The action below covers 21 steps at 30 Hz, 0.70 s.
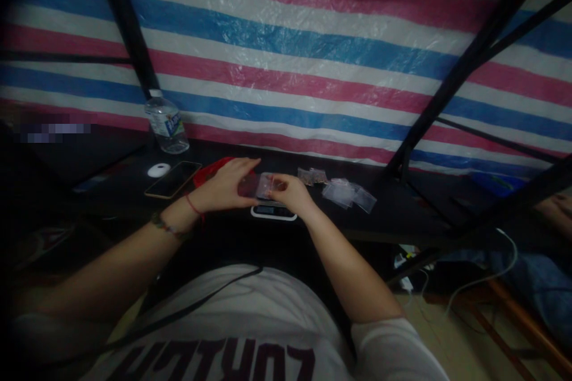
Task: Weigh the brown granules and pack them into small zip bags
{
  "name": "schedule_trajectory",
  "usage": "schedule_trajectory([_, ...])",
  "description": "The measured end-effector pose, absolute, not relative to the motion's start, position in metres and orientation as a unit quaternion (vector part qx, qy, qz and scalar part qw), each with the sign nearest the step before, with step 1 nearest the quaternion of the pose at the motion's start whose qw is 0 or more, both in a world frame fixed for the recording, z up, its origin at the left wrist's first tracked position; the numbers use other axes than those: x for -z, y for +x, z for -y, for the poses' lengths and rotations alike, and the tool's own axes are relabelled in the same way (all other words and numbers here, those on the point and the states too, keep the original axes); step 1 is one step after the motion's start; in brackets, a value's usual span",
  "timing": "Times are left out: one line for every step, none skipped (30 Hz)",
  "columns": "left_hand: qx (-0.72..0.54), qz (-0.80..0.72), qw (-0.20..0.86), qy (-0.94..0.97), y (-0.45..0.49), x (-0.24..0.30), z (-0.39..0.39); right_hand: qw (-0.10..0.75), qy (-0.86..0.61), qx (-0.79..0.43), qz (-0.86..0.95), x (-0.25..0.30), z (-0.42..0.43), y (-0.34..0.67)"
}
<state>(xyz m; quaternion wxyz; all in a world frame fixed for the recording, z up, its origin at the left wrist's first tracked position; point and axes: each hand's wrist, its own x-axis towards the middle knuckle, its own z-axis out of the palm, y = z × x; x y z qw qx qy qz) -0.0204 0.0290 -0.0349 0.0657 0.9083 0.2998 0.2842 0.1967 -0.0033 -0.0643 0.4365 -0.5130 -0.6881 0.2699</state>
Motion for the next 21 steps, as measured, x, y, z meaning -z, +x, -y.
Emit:
schedule_trajectory([-0.258, -0.290, 0.054, 0.920, -0.018, 0.035, -0.025, 0.425, -0.505, -0.263, 0.704, 0.066, 0.004, 0.193])
schedule_trajectory([-0.235, -0.285, 0.053, 0.928, -0.015, 0.035, -0.021, 0.417, -0.497, -0.257, 0.717, 0.067, 0.006, 0.188])
schedule_trajectory([-0.218, -0.283, 0.059, 0.932, -0.013, 0.035, -0.018, 0.410, -0.491, -0.253, 0.726, 0.069, 0.007, 0.184])
schedule_trajectory([-0.207, -0.283, 0.068, 0.934, -0.011, 0.035, -0.016, 0.404, -0.488, -0.251, 0.732, 0.070, 0.009, 0.180])
schedule_trajectory([-0.199, -0.284, 0.079, 0.935, -0.010, 0.035, -0.015, 0.399, -0.486, -0.250, 0.736, 0.070, 0.010, 0.178])
schedule_trajectory([-0.196, -0.287, 0.089, 0.933, -0.009, 0.035, -0.015, 0.397, -0.483, -0.251, 0.739, 0.071, 0.010, 0.176])
schedule_trajectory([-0.196, -0.291, 0.097, 0.932, -0.009, 0.034, -0.016, 0.399, -0.480, -0.253, 0.739, 0.071, 0.009, 0.176])
schedule_trajectory([-0.198, -0.296, 0.102, 0.929, -0.010, 0.034, -0.017, 0.406, -0.478, -0.255, 0.736, 0.072, 0.007, 0.178])
schedule_trajectory([-0.204, -0.303, 0.105, 0.925, -0.011, 0.034, -0.019, 0.419, -0.479, -0.252, 0.729, 0.072, 0.003, 0.182])
schedule_trajectory([-0.211, -0.311, 0.106, 0.920, -0.012, 0.035, -0.021, 0.436, -0.486, -0.241, 0.718, 0.073, -0.002, 0.187])
schedule_trajectory([-0.219, -0.322, 0.106, 0.915, -0.014, 0.036, -0.024, 0.454, -0.499, -0.219, 0.705, 0.075, -0.008, 0.193])
schedule_trajectory([-0.227, -0.335, 0.106, 0.908, -0.016, 0.038, -0.028, 0.466, -0.517, -0.190, 0.692, 0.077, -0.015, 0.200])
schedule_trajectory([-0.233, -0.349, 0.106, 0.901, -0.017, 0.040, -0.031, 0.471, -0.536, -0.155, 0.683, 0.080, -0.023, 0.207])
schedule_trajectory([-0.236, -0.363, 0.107, 0.895, -0.018, 0.043, -0.035, 0.463, -0.555, -0.125, 0.680, 0.084, -0.031, 0.214])
schedule_trajectory([-0.235, -0.373, 0.110, 0.891, -0.019, 0.046, -0.038, 0.445, -0.571, -0.106, 0.681, 0.089, -0.038, 0.219])
schedule_trajectory([-0.232, -0.379, 0.115, 0.888, -0.019, 0.048, -0.041, 0.423, -0.585, -0.095, 0.685, 0.093, -0.045, 0.222])
schedule_trajectory([-0.229, -0.383, 0.120, 0.887, -0.020, 0.051, -0.043, 0.399, -0.596, -0.093, 0.690, 0.098, -0.051, 0.224])
schedule_trajectory([-0.226, -0.385, 0.124, 0.886, -0.020, 0.053, -0.045, 0.377, -0.604, -0.096, 0.696, 0.102, -0.056, 0.225])
schedule_trajectory([-0.223, -0.386, 0.125, 0.886, -0.019, 0.054, -0.046, 0.357, -0.609, -0.099, 0.702, 0.105, -0.060, 0.224])
schedule_trajectory([-0.221, -0.389, 0.125, 0.886, -0.019, 0.056, -0.047, 0.344, -0.610, -0.100, 0.707, 0.108, -0.062, 0.222])
schedule_trajectory([-0.218, -0.393, 0.124, 0.885, -0.018, 0.057, -0.048, 0.340, -0.608, -0.101, 0.711, 0.108, -0.063, 0.220])
